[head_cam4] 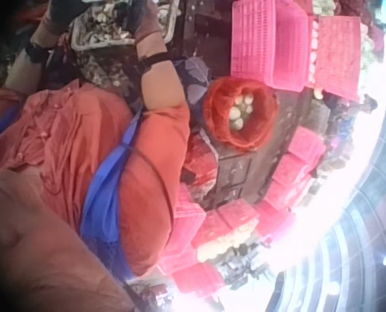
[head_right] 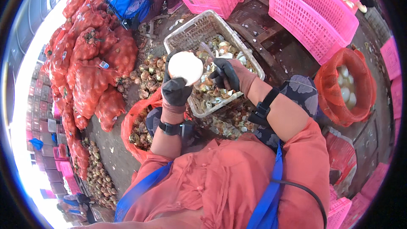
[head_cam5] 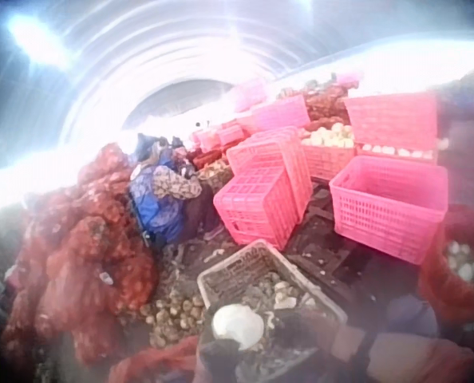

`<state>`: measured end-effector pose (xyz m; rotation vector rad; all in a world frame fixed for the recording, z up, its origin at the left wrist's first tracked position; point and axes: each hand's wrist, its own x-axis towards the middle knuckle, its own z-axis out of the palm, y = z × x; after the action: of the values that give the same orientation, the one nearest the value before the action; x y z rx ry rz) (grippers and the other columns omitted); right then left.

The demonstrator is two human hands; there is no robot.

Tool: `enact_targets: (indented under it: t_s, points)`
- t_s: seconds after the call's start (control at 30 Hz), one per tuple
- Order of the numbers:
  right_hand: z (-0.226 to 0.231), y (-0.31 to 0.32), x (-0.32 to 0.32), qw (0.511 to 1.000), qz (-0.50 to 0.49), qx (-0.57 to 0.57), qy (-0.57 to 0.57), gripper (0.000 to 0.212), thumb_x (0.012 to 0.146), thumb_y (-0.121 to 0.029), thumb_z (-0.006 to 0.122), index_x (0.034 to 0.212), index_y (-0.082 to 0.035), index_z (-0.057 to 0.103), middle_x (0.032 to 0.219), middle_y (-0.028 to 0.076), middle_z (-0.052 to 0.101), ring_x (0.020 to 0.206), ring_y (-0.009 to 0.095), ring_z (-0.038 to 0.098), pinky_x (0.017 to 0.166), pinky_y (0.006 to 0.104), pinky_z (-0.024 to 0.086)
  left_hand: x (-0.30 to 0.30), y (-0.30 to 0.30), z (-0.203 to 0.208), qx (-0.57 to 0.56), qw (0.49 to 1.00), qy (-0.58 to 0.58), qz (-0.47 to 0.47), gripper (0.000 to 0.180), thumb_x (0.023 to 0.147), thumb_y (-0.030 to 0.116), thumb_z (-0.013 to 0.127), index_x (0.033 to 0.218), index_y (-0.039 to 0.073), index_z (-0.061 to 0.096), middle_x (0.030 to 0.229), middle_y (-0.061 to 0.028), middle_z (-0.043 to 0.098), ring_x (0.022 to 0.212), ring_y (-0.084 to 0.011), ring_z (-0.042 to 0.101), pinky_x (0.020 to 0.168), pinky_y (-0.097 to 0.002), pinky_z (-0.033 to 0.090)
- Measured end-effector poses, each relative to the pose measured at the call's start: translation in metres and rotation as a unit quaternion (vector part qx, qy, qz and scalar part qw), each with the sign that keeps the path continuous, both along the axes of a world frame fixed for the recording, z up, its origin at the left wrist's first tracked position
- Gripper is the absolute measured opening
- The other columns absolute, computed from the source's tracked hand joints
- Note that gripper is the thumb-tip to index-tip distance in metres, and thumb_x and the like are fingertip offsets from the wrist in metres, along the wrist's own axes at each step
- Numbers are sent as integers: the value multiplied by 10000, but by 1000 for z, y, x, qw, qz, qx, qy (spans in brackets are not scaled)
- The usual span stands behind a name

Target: The person peels onions using a small knife. They pick up onions from a large red mesh bag on the floor, remove the outer skin, and place the peeled onions into a red bucket while discarding the peels into a plastic crate.

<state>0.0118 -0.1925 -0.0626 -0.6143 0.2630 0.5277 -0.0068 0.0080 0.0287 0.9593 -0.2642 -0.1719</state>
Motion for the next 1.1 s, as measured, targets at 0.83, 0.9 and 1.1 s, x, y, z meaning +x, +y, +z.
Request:
enact_targets:
  t_s: [0.83,0.9,1.1]
  points:
    - [86,20,-45,791,-71,-456,-402,276,925,-106,622,1172,8,574,939,75,648,782,115,585,686,297,519,30,10,-45,149,986,-72,31,460,840,162,648,1275,66,530,1217,-94,615,1174,-291,567,1045,-487,409]
    - [78,22,-47,733,-80,-499,-455,306,888,-74,645,1168,13,557,962,129,659,824,191,632,747,345,521,35,13,-56,254,956,-117,92,481,837,157,652,1292,73,521,1236,-95,607,1189,-290,557,1065,-480,394]
    - [66,33,-48,575,-157,-599,-535,339,829,-56,662,1150,-18,560,964,157,655,872,347,640,733,414,505,26,8,-39,121,987,-98,36,562,781,140,676,1303,73,480,1243,-89,586,1194,-303,548,1066,-451,395]
